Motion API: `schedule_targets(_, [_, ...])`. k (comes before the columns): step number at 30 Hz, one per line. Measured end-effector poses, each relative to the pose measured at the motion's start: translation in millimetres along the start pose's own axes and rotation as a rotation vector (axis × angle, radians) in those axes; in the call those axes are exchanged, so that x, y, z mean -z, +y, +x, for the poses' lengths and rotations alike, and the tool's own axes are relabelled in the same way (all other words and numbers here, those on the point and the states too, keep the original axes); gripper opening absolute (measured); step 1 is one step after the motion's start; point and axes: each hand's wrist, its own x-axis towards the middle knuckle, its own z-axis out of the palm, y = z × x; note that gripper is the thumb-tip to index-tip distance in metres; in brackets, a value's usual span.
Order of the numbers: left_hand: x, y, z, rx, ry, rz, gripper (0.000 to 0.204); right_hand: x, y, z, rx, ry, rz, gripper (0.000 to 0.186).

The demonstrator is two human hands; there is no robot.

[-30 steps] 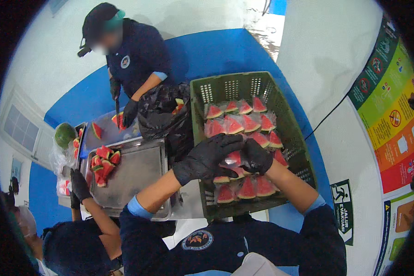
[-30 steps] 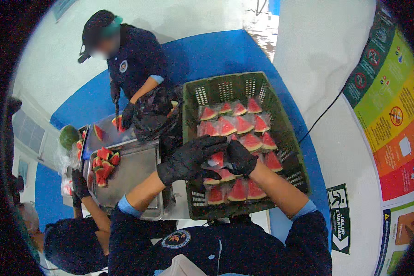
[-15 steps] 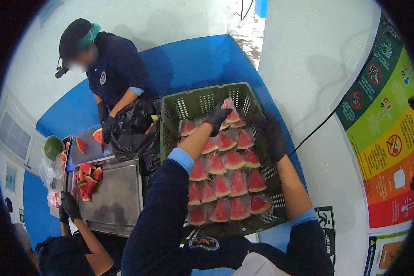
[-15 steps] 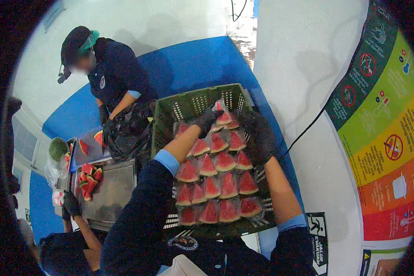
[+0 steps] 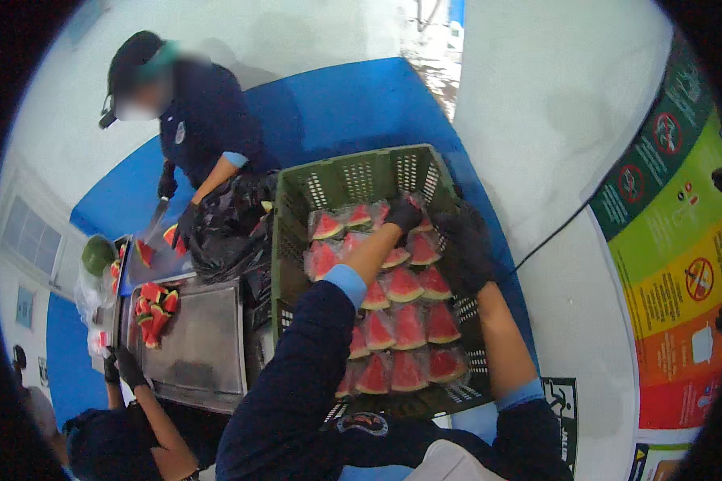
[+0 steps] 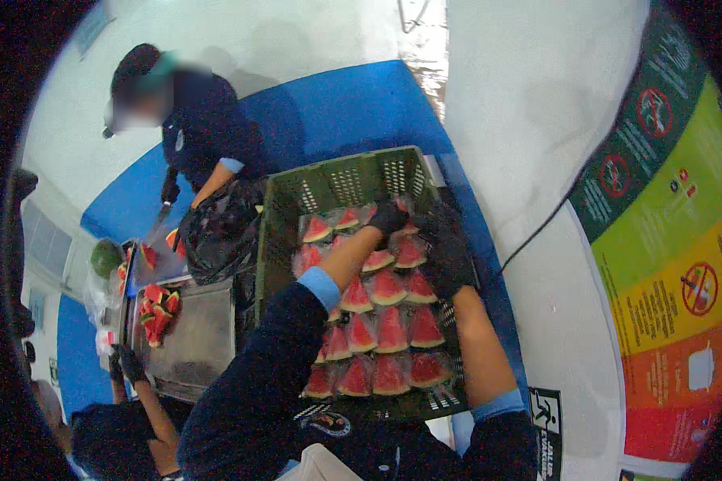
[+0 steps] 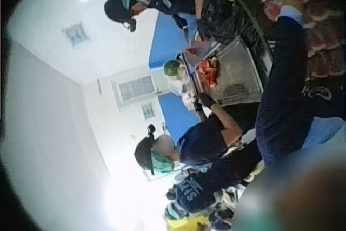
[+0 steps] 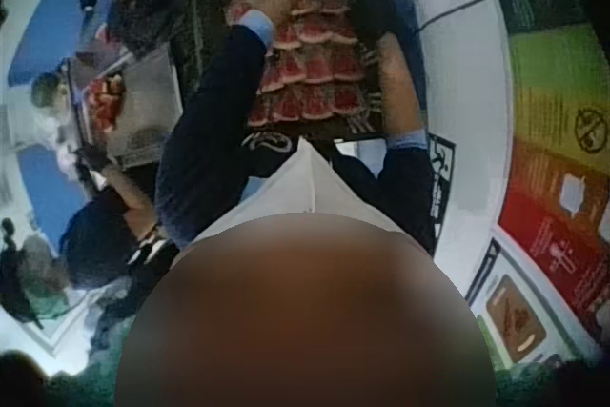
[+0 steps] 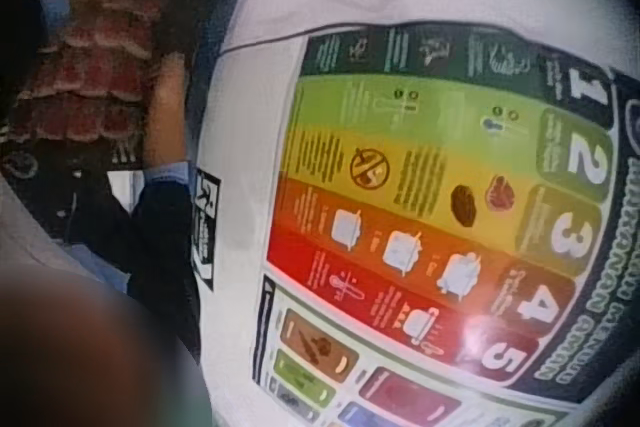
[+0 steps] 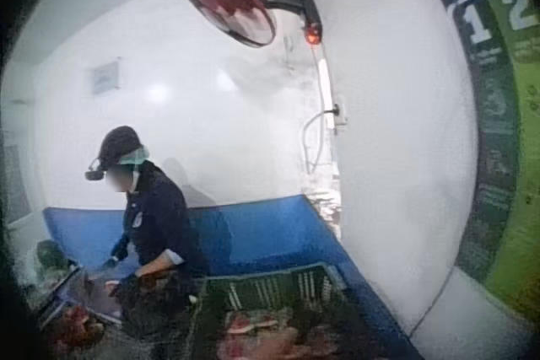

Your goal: The person repeatedly picks watermelon slices from a metal tray, places them into clear plastic bags, and arranges the filled bags in a green crate. A coworker cuts whole watermelons in the background.

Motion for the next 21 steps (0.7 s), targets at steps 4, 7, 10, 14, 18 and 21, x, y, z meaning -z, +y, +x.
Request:
schedule_targets(4, [18,27,-22,0.28,0.279,0.077,0.046,4,-30,-4,0.147,-0.002,-0.27,0.033])
schedule_targets(7, [66,54,-48,0.056,0.077,0.122,0.053,9,-48,-5,0.094,-0.064,-0.449,0.046])
schedule_targets(10, [102,74,-81,-0.012,0.119,0.06,0.055,10,-49,-3,0.009,-0.081,-0.383,0.047])
schedule_targets(14, [146,71,-135,-0.268,0.254,0.301,0.062,5,-34,3,0.021,-0.029,-0.044,0.048])
schedule_targets(18, [186,51,-246,-0.268,0.383,0.1,0.072,5,-24,7,0.002,-0.097,0.065,0.044])
schedule_targets(21, [196,28,-348,-0.251,0.698,0.026,0.068,6,-21,10,-0.311,0.009,0.517,0.045])
